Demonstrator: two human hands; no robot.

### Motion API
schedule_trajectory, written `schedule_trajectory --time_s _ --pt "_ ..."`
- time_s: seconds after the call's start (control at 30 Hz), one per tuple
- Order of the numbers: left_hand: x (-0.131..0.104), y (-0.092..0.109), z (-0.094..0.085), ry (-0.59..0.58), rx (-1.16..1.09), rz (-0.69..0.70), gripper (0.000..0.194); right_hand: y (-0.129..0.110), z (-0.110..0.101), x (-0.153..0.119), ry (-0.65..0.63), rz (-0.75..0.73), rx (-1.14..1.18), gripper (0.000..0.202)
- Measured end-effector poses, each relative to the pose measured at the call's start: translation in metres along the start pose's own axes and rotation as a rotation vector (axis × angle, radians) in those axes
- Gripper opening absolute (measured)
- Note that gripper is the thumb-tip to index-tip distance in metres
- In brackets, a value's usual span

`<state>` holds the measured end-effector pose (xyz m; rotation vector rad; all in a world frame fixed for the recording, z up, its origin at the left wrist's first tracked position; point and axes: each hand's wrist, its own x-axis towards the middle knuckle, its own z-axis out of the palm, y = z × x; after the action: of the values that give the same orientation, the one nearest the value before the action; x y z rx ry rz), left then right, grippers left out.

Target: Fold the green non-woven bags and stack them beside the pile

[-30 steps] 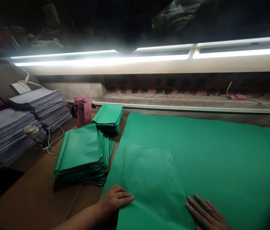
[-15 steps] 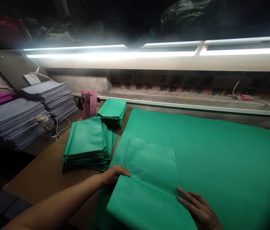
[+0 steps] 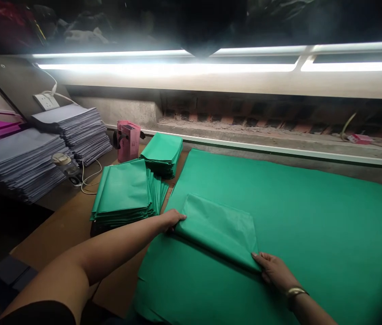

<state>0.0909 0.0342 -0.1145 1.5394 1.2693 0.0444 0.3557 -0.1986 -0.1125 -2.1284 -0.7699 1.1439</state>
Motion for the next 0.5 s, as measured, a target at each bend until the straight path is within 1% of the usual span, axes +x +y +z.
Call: schedule_trajectory --time_s 0.1,0.23,0.37,0.4,0.47,0.5 --pt "-0.001 -0.001 -0.001 0.034 0.048 0.040 0.025 0.001 0.001 0.001 0.052 0.002 -0.056 0.039" --pt "0.001 0.005 -0.008 0.136 0.196 0.188 0.030 -0.001 0.002 0.001 0.197 -0.122 -0.153 0.043" --pt "0.006 0.018 -0.014 0.269 0.359 0.328 0.029 -0.003 0.005 0.000 0.349 -0.224 -0.213 0.043" --pt "0.007 0.021 -0.014 0.299 0.385 0.348 0.033 -0.004 0.006 0.000 0.376 -0.234 -0.232 0.042" --pt "0.009 0.030 -0.010 0.360 0.466 0.408 0.052 -0.007 0.009 0.000 0.414 -0.230 -0.288 0.039" --pt "0.011 0.034 -0.007 0.381 0.535 0.464 0.061 -0.008 0.010 0.001 0.427 -0.222 -0.323 0.038"
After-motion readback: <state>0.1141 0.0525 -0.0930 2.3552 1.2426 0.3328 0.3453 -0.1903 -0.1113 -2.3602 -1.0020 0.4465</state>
